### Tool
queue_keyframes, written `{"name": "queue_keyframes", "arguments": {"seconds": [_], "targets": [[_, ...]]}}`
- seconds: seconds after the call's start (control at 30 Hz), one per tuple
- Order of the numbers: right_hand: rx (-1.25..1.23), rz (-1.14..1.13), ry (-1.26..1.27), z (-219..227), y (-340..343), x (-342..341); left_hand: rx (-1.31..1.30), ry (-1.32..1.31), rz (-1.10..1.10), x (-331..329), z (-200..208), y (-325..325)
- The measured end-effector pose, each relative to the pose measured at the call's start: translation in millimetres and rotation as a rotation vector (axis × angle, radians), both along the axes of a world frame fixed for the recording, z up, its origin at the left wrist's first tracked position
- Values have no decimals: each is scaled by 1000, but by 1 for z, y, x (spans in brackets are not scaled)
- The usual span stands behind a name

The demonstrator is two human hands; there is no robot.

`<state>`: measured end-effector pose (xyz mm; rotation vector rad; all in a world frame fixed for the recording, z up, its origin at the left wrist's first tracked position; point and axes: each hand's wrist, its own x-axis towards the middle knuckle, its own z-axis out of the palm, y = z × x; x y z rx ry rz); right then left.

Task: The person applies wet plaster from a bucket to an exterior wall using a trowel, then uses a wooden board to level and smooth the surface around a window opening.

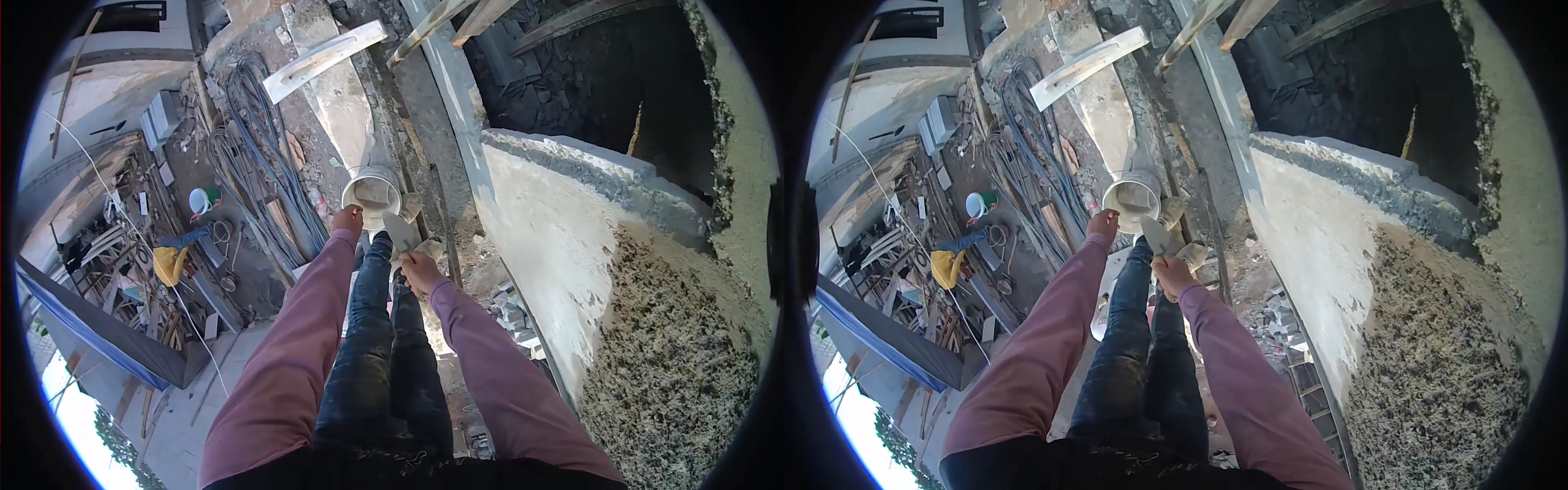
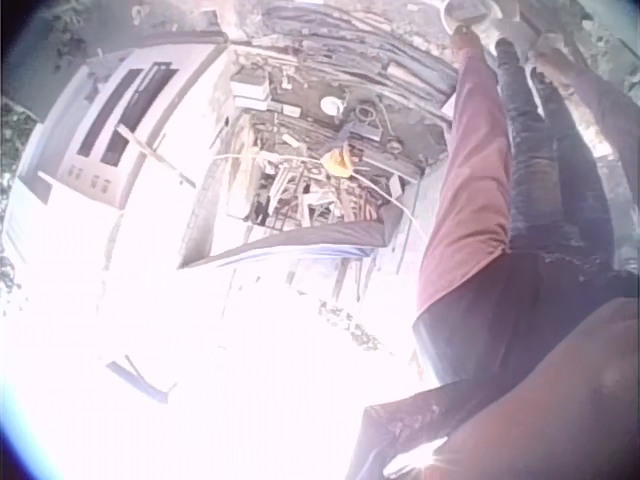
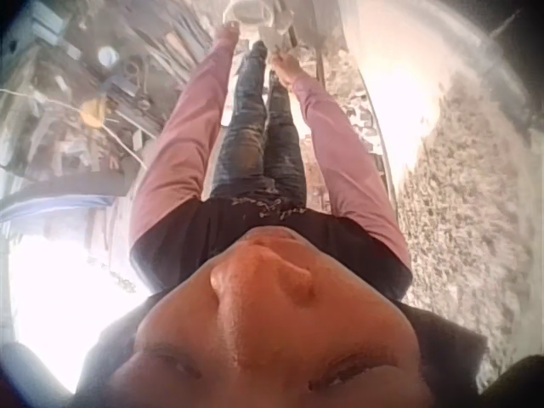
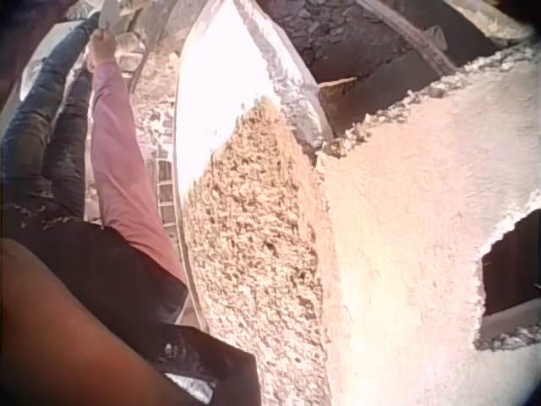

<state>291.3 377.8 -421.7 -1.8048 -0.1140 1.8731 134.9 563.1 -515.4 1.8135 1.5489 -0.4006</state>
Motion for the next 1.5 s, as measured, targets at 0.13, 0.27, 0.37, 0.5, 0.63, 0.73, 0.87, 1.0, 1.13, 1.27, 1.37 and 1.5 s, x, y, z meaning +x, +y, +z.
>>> {"name": "queue_keyframes", "arguments": {"seconds": [0.13, 0.27, 0.37, 0.5, 0.63, 0.73, 0.87, 1.0, 1.13, 1.27, 1.37, 1.5], "targets": [[-92, -75, 60, -105, 31, -12, -47, -14, -122, 64, -104, 3], [-35, -30, 6, -128, 59, -69, 95, 124, -460, 31, -181, 31], [-64, -46, -44, -134, 9, -52, 105, 98, -595, 73, -196, 7], [28, -109, -123, -115, 15, -59, -104, 5, -297, 51, -206, 23], [-160, -267, 16, -66, 49, -30, -29, -98, -240, 45, -187, -5], [-148, -284, 79, -64, 36, -16, 31, -251, -187, 45, -184, -22], [-159, -276, 153, -56, 50, -6, 130, -220, -131, 41, -200, -26], [-132, -286, 181, -52, 49, 11, 221, -433, 85, 46, -182, -38], [-58, -171, 124, -63, 38, 20, 248, -509, 366, 20, -143, -58], [-33, -138, 85, -85, 40, 10, 341, -342, 196, -2, -112, -62], [-51, -32, 22, -104, 43, -5, 192, -47, -180, 2, -113, -52], [155, 207, -272, -121, 45, -19, 75, -37, -253, -3, -126, -27]]}}
